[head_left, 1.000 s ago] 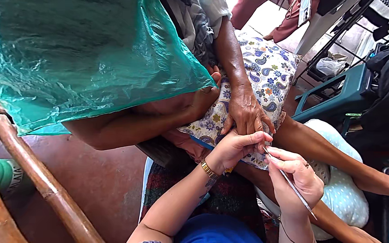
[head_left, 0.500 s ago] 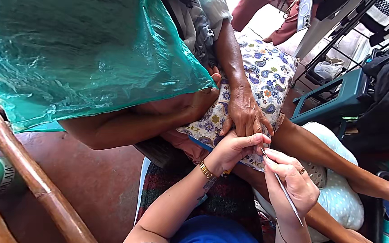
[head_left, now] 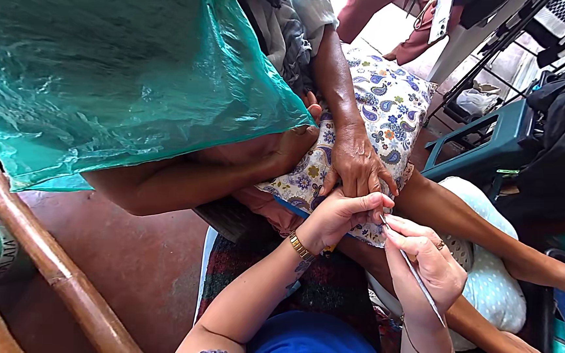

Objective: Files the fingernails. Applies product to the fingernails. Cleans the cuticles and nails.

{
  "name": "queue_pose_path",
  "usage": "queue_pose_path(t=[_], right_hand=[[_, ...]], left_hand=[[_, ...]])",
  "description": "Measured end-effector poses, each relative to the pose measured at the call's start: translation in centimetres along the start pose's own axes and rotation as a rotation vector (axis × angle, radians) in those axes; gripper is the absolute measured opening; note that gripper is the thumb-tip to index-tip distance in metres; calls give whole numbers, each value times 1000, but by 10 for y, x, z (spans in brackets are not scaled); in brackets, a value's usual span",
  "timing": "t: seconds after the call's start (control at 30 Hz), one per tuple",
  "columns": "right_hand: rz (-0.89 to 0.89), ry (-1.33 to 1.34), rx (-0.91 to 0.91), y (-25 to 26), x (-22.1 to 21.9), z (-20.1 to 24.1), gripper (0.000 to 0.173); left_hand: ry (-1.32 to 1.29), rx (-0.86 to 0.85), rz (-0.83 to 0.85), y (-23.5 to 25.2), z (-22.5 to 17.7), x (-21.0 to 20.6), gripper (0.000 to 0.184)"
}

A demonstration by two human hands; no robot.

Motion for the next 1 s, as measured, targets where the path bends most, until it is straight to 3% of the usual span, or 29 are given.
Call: queue_pose_path(t=[0.1, 0.17, 0.27, 0.4, 0.47, 0.57, 0.73, 0.87, 1.0], right_hand=[[25, 57, -53, 4, 2, -6, 9], [28, 231, -157, 13, 11, -17, 8], [-136, 522, -188, 27, 23, -22, 17], [-123, 779, -137, 40, -15, -14, 15], [-192, 726, -174, 48, -25, -28, 14], [-359, 704, -216, 60, -12, -37, 12], [-195, 890, -355, 27, -19, -33, 8], [-214, 655, -287, -5, -1, -41, 11], [-183, 642, -254, -18, 1, -40, 16]], left_hand=[[-9, 7, -1, 0, 0, 0, 20], [-10, 14, 0, -1, 0, -3, 21], [3, 29, 1, -1, -1, -4, 22], [24, 38, -162, -3, -2, -7, 19], [69, 47, -236, -3, -1, -7, 14], [69, 61, -211, -1, -1, -6, 14], [83, 48, -171, -2, 1, 0, 17], [41, 30, -53, -1, 2, 1, 22], [6, 26, -17, 0, 4, 2, 19]])
Point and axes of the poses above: each hand's wrist, its own y-axis towards the middle knuckle, its own x-axis out of the back of the hand, z = x × y, the point moved 6 cm from there along y, towards the middle knuckle, and after that the axes turned 2 degrees about z, right-handed, at the moved point
